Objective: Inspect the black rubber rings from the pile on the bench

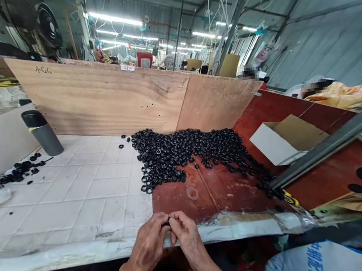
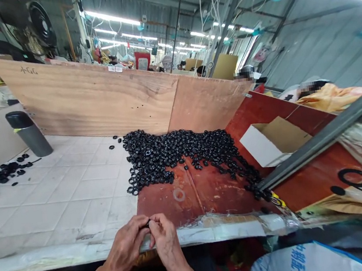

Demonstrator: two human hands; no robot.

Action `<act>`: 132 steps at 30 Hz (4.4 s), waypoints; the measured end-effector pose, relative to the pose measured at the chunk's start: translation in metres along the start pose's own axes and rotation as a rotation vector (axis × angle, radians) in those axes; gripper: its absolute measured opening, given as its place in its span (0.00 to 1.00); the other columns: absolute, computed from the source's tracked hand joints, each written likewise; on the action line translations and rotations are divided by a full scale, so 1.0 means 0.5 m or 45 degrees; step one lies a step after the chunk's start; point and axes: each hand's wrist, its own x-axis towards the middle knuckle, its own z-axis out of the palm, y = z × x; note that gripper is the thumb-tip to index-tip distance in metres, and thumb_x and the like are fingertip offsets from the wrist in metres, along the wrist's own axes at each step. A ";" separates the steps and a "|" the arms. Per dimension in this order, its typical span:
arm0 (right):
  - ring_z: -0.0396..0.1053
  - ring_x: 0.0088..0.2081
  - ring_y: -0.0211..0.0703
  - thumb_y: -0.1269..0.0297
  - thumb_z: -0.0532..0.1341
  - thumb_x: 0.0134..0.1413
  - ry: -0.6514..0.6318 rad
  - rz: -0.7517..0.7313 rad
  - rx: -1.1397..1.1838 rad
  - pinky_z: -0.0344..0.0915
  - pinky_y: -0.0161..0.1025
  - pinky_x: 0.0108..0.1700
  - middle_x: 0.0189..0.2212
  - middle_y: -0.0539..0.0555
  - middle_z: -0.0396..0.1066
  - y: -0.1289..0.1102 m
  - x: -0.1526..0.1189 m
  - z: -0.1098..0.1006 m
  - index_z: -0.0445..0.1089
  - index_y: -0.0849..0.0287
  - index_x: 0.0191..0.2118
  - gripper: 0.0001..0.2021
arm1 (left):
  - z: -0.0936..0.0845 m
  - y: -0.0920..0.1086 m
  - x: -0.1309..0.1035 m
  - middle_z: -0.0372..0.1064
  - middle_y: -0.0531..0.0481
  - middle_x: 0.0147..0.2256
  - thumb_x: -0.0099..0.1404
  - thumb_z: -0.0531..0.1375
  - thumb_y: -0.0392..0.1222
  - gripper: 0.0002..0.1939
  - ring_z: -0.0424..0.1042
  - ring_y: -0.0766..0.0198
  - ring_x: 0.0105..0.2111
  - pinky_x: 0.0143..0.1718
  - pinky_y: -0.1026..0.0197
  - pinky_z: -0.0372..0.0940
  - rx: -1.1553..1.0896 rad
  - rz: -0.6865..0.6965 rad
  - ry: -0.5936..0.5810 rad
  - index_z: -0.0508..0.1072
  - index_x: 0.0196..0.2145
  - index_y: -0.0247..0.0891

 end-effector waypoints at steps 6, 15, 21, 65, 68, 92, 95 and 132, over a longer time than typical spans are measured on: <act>0.72 0.31 0.49 0.49 0.61 0.61 0.317 -0.287 -0.598 0.69 0.44 0.37 0.31 0.57 0.75 0.044 0.087 -0.098 0.74 0.60 0.40 0.17 | -0.071 0.001 0.011 0.74 0.53 0.29 0.65 0.64 0.49 0.10 0.75 0.59 0.30 0.35 0.59 0.71 0.332 -0.337 -0.304 0.75 0.36 0.40; 0.53 0.69 0.67 0.48 0.58 0.64 0.406 -0.500 -1.163 0.56 0.65 0.63 0.69 0.73 0.52 0.122 0.315 -0.152 0.48 0.64 0.72 0.39 | -0.034 -0.250 0.214 0.49 0.19 0.67 0.40 0.69 0.76 0.67 0.49 0.20 0.67 0.62 0.27 0.56 0.893 -0.083 0.055 0.59 0.67 0.28; 0.54 0.68 0.66 0.43 0.61 0.62 0.380 -0.528 -1.165 0.57 0.64 0.63 0.70 0.68 0.53 0.098 0.363 -0.111 0.50 0.58 0.73 0.41 | -0.013 -0.285 0.290 0.38 0.23 0.71 0.35 0.69 0.78 0.73 0.38 0.16 0.69 0.62 0.24 0.50 0.914 -0.021 -0.151 0.54 0.71 0.36; 0.73 0.41 0.48 0.68 0.58 0.65 -0.003 -0.715 -0.782 0.71 0.42 0.46 0.39 0.56 0.73 0.052 0.080 -0.086 0.71 0.56 0.45 0.07 | 0.000 -0.053 0.006 0.73 0.47 0.42 0.67 0.61 0.36 0.10 0.73 0.53 0.45 0.47 0.52 0.71 0.670 -0.162 0.024 0.71 0.46 0.43; 0.74 0.43 0.48 0.67 0.57 0.66 0.018 -0.730 -0.657 0.72 0.42 0.47 0.41 0.57 0.74 0.049 0.079 -0.092 0.73 0.56 0.46 0.09 | 0.000 -0.047 0.004 0.73 0.47 0.41 0.67 0.60 0.35 0.11 0.73 0.53 0.45 0.47 0.51 0.71 0.652 -0.174 0.054 0.72 0.47 0.42; 0.75 0.39 0.45 0.63 0.65 0.61 -0.051 -0.673 -0.323 0.72 0.41 0.43 0.38 0.56 0.77 0.035 0.080 -0.094 0.78 0.57 0.39 0.05 | 0.026 -0.035 0.038 0.74 0.46 0.42 0.72 0.56 0.35 0.09 0.75 0.57 0.43 0.45 0.54 0.72 0.451 0.031 -0.110 0.69 0.49 0.41; 0.76 0.40 0.46 0.63 0.65 0.62 -0.034 -0.685 -0.298 0.73 0.41 0.43 0.38 0.56 0.77 0.033 0.076 -0.091 0.79 0.56 0.39 0.05 | 0.023 -0.033 0.037 0.73 0.47 0.43 0.73 0.56 0.36 0.09 0.75 0.60 0.44 0.45 0.57 0.72 0.310 0.019 -0.118 0.69 0.49 0.41; 0.66 0.20 0.37 0.59 0.55 0.68 0.143 -0.510 -0.462 0.61 0.33 0.27 0.19 0.48 0.68 0.025 0.065 -0.020 0.70 0.57 0.30 0.16 | 0.009 -0.044 0.031 0.76 0.46 0.43 0.68 0.64 0.34 0.06 0.77 0.62 0.44 0.47 0.59 0.74 -0.228 -0.001 0.162 0.78 0.43 0.40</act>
